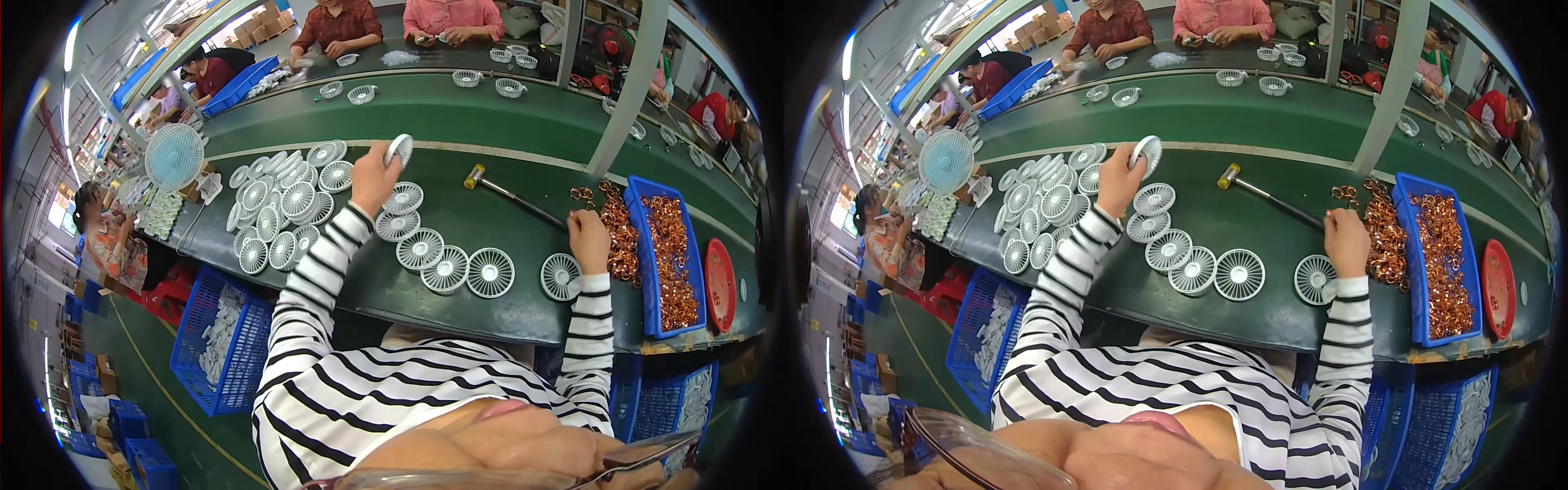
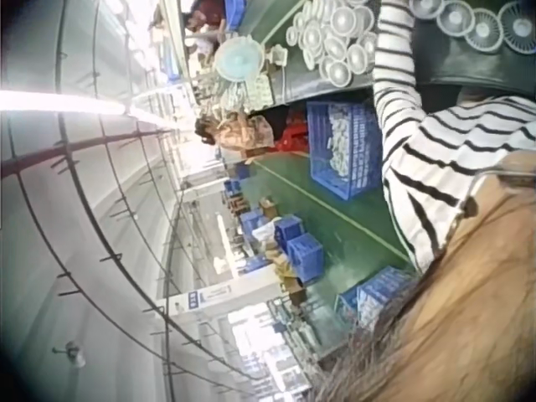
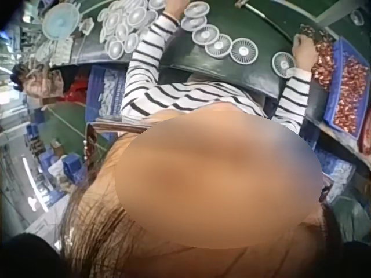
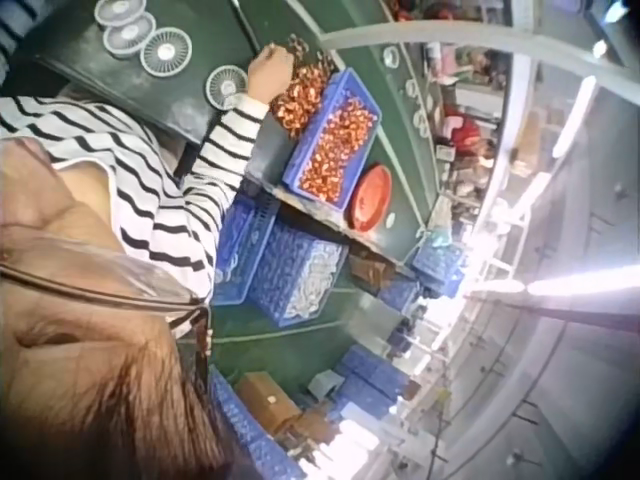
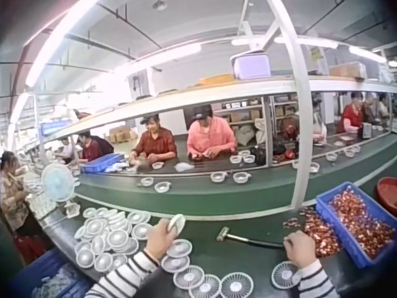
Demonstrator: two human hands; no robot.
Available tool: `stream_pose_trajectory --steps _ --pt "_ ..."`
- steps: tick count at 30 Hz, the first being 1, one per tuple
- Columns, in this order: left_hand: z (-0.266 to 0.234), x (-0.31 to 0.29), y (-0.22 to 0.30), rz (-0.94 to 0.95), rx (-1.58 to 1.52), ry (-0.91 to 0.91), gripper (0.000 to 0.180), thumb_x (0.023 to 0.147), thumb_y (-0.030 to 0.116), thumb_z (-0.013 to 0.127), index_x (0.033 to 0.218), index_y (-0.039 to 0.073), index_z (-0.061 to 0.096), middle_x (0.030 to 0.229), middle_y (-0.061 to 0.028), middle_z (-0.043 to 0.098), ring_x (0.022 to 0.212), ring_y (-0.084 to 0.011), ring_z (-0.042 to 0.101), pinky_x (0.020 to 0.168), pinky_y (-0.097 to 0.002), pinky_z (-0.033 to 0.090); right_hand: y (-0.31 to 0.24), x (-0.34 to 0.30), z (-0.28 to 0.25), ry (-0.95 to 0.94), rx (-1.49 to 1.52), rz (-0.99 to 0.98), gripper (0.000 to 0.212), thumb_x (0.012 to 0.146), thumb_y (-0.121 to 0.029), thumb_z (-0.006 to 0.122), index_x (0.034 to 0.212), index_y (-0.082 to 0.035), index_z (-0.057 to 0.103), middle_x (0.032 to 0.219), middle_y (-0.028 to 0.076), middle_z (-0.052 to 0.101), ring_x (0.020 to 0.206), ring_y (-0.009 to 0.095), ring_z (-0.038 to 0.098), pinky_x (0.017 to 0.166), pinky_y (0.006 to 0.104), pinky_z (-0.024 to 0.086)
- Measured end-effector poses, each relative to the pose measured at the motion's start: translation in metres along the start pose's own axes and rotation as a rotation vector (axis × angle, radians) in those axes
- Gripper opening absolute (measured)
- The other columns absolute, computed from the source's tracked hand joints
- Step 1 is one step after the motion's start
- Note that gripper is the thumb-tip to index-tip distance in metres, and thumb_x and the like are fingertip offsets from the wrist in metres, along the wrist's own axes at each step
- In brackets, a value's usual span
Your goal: The person assembles fan grilles by inserting metal rings into circular plastic grilles by hand, arranging the grilles on the table, and tapping them into place with a mallet.
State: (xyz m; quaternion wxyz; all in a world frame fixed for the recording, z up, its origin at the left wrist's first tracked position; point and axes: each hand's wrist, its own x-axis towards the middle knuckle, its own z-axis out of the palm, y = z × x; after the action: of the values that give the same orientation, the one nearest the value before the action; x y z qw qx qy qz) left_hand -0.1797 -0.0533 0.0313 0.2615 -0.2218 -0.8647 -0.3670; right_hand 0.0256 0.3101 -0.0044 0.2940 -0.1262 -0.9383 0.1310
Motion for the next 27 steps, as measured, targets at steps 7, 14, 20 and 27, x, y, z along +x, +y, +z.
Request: stream_pose_trajectory --steps 7,14,20,27 --pt "-0.022 -0.095 0.100 -0.019 -0.654 0.038 0.014 0.095 0.013 0.054 0.100 0.000 0.051 0.079 -0.0081 0.053 0.068 -0.0136 0.049 0.060 -0.0281 0.042 -0.128 -0.033 -0.040 0.227 0.536 -0.400 0.017 0.074 0.000 0.073 0.089 -0.004 0.067 0.086 0.010 0.064 0.076 0.028 0.061 0.065 0.0350 0.050" --pt "-0.013 -0.127 0.134 -0.327 -1.139 -0.189 0.019 0.100 0.016 0.047 0.112 0.001 0.047 0.095 -0.0023 0.056 0.082 -0.0046 0.050 0.070 -0.0198 0.045 -0.165 -0.041 -0.033 0.275 0.619 -0.551 0.021 0.067 -0.002 0.077 0.085 -0.005 0.067 0.082 0.006 0.064 0.069 0.024 0.060 0.059 0.0315 0.049" --pt "-0.007 -0.141 0.144 -0.278 -1.174 -0.201 0.026 0.094 0.006 0.050 0.118 -0.001 0.042 0.103 -0.0072 0.056 0.089 -0.0091 0.053 0.079 -0.0236 0.046 -0.172 -0.049 -0.020 0.203 0.479 -0.445 0.015 0.075 -0.006 0.073 0.087 -0.006 0.064 0.081 0.006 0.062 0.072 0.025 0.059 0.060 0.0339 0.048" --pt "0.008 -0.147 0.134 -0.310 -1.153 -0.250 0.025 0.093 0.004 0.050 0.115 -0.002 0.040 0.107 -0.0104 0.056 0.092 -0.0120 0.056 0.081 -0.0265 0.049 -0.174 -0.058 -0.007 0.207 0.481 -0.226 0.016 0.080 -0.011 0.069 0.095 -0.007 0.064 0.091 0.007 0.064 0.088 0.027 0.060 0.075 0.0377 0.046"
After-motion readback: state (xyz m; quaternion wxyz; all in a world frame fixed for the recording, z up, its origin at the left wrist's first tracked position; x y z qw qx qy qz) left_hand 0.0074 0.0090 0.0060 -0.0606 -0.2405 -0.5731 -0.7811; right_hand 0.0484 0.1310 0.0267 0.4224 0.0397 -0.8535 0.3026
